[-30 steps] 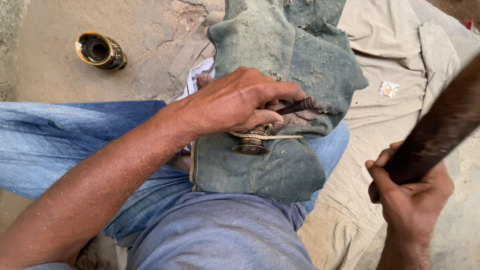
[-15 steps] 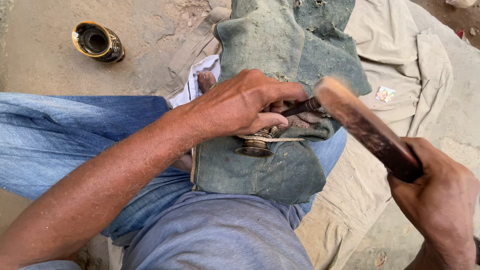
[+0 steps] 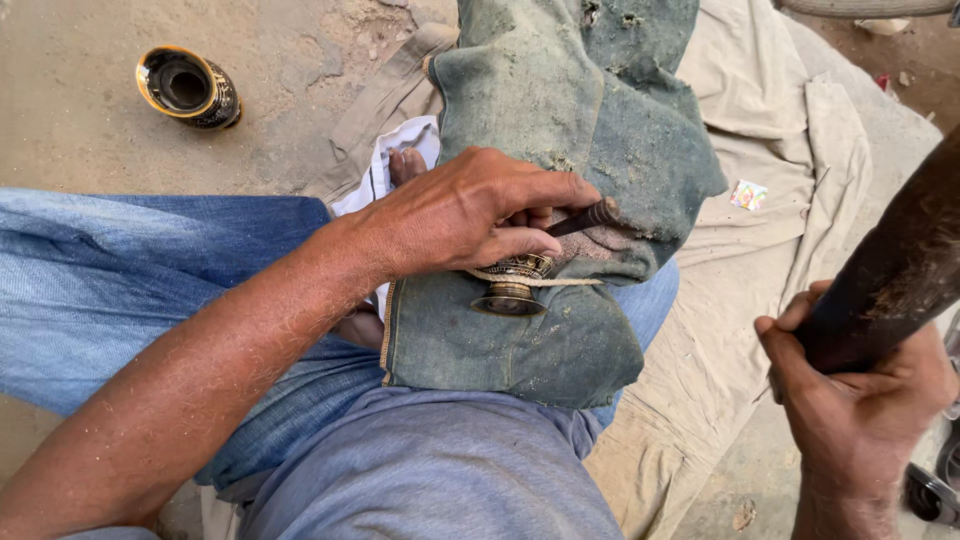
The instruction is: The person sits cross-legged and repeatedly hammers a small brass object held against a cloth-covered knee. They adjust the object's position several times while continuing to strike it with a wooden mallet.
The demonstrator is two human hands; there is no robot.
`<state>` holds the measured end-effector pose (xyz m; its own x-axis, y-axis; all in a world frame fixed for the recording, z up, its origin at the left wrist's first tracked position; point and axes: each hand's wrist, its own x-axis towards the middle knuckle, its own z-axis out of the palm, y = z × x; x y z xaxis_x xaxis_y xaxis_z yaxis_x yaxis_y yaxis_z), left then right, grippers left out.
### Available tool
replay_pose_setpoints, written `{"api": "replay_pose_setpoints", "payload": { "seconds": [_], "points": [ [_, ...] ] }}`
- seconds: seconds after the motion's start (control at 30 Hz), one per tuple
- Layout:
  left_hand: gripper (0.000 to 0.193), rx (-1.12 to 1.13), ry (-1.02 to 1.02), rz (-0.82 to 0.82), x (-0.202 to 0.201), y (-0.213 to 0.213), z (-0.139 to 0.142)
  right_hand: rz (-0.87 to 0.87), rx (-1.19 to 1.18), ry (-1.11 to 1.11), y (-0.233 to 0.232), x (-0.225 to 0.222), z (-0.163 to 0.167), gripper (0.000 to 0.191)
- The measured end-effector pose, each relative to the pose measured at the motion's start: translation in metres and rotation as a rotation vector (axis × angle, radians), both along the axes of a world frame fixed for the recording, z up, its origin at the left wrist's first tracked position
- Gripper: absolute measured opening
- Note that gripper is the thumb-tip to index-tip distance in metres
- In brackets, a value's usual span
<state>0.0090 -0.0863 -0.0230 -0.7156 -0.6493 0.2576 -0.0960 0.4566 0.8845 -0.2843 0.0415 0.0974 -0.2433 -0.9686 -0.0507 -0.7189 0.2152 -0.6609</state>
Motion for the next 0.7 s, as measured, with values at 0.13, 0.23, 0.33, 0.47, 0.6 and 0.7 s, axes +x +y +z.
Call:
{"api": "replay_pose_setpoints", "payload": {
  "seconds": [0.13, 0.23, 0.33, 0.47, 0.6, 0.7],
  "points": [
    [0.049, -0.031, 0.061, -0.027, 0.004, 0.001, -0.003, 0.214, 0.105, 0.533, -0.011, 0.005, 0.016, 0.03],
    [0.049, -0.044, 0.134, -0.007, 0.005, 0.003, -0.004, 0.206, 0.058, 0.435, -0.021, 0.014, 0.02, 0.025],
    [0.047, 0.03, -0.007, 0.052, 0.004, 0.004, -0.005, 0.302, 0.13, 0.566, -0.031, 0.02, 0.029, 0.025],
    [0.047, 0.023, 0.008, 0.07, 0.008, 0.006, -0.006, 0.096, 0.166, 0.588, -0.033, 0.023, 0.028, 0.026],
    [0.048, 0.098, 0.023, 0.074, 0.014, 0.009, -0.006, 0.325, 0.192, 0.741, -0.02, 0.009, 0.029, 0.034],
    [0.049, 0.091, 0.069, 0.061, 0.019, 0.008, -0.007, 0.238, 0.047, 0.476, -0.009, -0.001, 0.017, 0.027]
  ]
}}
